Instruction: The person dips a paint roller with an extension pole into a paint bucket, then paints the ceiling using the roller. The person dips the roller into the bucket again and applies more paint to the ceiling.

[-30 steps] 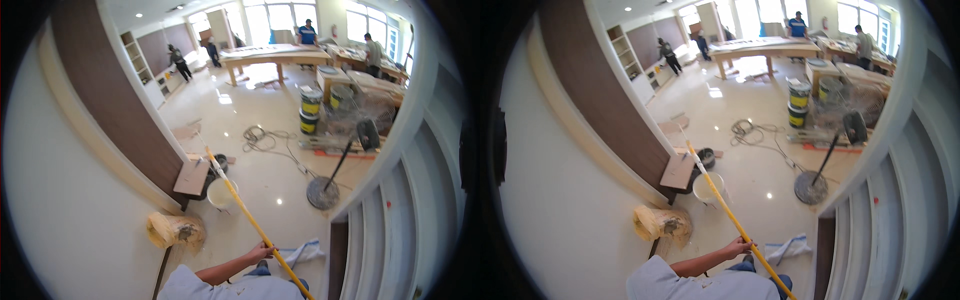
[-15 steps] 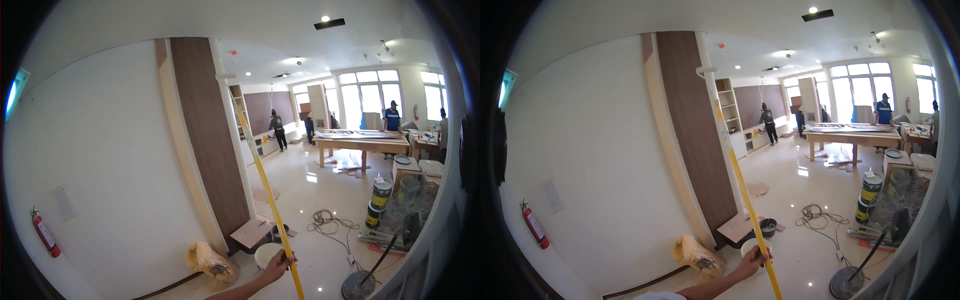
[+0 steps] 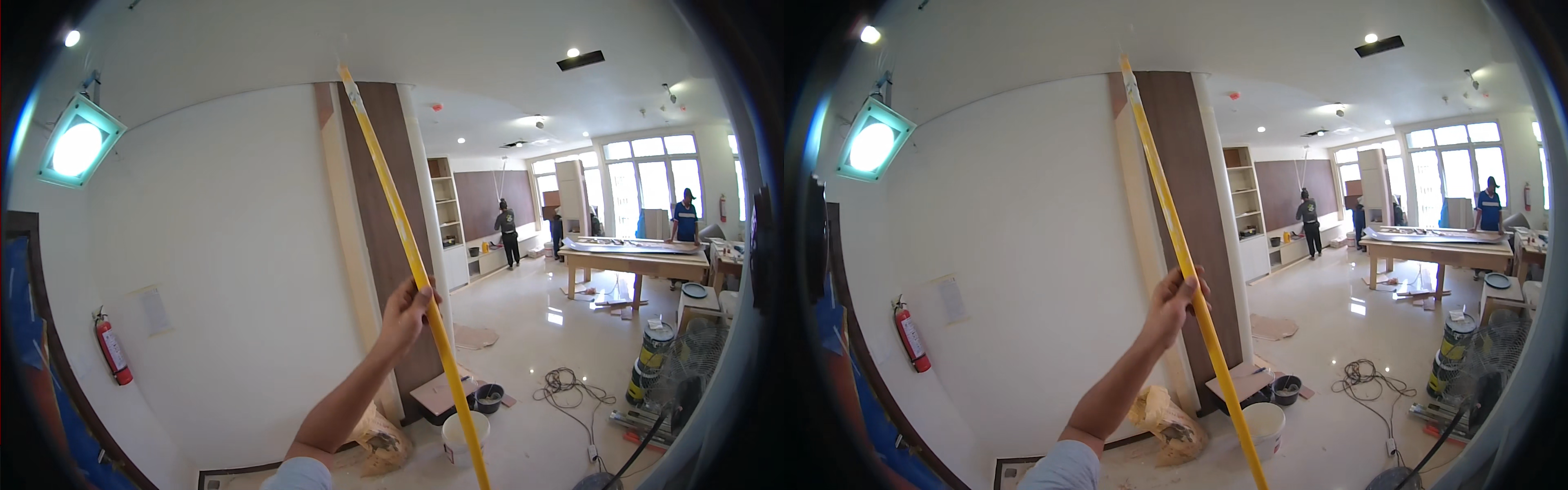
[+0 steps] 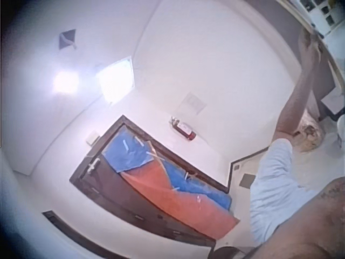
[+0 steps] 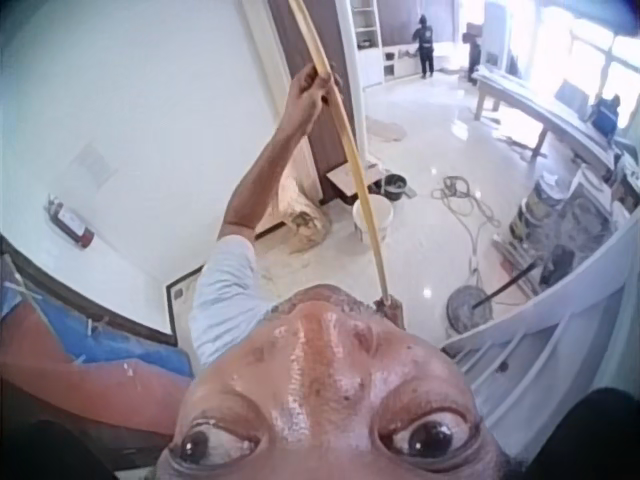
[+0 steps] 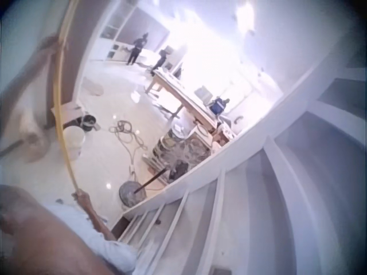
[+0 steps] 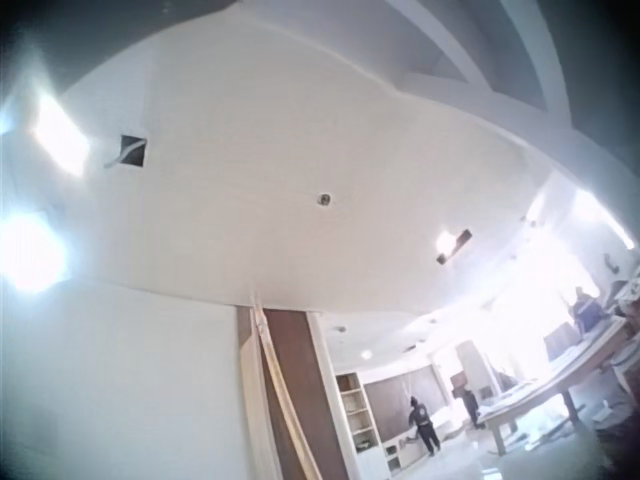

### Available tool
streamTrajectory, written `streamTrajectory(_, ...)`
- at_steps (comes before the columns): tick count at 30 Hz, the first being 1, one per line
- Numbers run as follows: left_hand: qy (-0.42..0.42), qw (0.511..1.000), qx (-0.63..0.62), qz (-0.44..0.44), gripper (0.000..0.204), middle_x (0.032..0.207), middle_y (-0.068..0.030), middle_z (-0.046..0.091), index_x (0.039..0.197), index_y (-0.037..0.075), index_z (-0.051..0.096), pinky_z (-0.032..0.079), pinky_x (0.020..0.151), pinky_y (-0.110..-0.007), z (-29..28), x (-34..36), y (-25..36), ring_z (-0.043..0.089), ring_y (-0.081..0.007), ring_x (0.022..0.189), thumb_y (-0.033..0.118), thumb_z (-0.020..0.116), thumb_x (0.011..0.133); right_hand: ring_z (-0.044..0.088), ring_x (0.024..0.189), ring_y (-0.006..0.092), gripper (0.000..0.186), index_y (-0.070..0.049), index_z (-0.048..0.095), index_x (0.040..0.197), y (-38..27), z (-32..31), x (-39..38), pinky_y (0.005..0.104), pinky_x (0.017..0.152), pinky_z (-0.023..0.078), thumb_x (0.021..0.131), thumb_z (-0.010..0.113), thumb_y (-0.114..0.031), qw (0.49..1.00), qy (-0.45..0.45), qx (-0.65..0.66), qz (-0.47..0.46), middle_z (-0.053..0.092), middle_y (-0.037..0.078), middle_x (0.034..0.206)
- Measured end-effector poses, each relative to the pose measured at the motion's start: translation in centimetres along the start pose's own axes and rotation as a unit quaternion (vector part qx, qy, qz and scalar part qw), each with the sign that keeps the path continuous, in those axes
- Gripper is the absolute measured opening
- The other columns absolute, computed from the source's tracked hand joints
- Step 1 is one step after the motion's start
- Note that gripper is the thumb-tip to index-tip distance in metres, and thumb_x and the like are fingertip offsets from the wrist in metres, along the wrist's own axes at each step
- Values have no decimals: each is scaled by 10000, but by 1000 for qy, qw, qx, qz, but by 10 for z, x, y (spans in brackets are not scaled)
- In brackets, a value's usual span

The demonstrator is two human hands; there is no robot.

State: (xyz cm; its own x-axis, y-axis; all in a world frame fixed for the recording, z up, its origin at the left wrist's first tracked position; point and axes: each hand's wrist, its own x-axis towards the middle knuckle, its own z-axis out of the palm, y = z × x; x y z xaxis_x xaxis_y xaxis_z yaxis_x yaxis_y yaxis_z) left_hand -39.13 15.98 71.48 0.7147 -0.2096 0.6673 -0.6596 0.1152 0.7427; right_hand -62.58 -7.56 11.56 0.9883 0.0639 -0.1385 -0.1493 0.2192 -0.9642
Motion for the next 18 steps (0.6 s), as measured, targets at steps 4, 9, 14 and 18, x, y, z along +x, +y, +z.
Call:
streamTrajectory(4,20,998,37,44,370,942,-45,666,1332,46,585,546,709,-306,-9,20,59,672,-150,789,329,505,1106,482,588,102,414,-66,619,820,-47,24,10,325,506,392,917,765,-440,950,96,-227,-192,513,16,616)
streamTrajectory(9,59,988,124,69,450,994,-53,689,1423,40,581,525,714,-296,-19,13,95,630,-116,790,350,462,1118,432,532,99,498,-78,544,729,-109,52,5,339,479,341,1021,618,-474,950,84,-148,-263,460,3,563)
streamTrajectory(14,57,978,176,92,313,934,-16,682,1105,42,672,501,668,-240,-11,-35,95,605,-69,782,306,505,1109,440,488,150,457,-94,524,729,-152,84,1,340,464,322,1068,550,-400,942,59,-104,-313,450,15,541)
streamTrajectory(18,62,979,162,109,274,849,4,634,1133,26,653,478,615,-231,-19,-40,102,558,-49,689,266,524,1105,438,467,170,396,-91,544,764,-158,102,14,345,457,325,1062,570,-350,926,49,-145,-346,440,22,524)
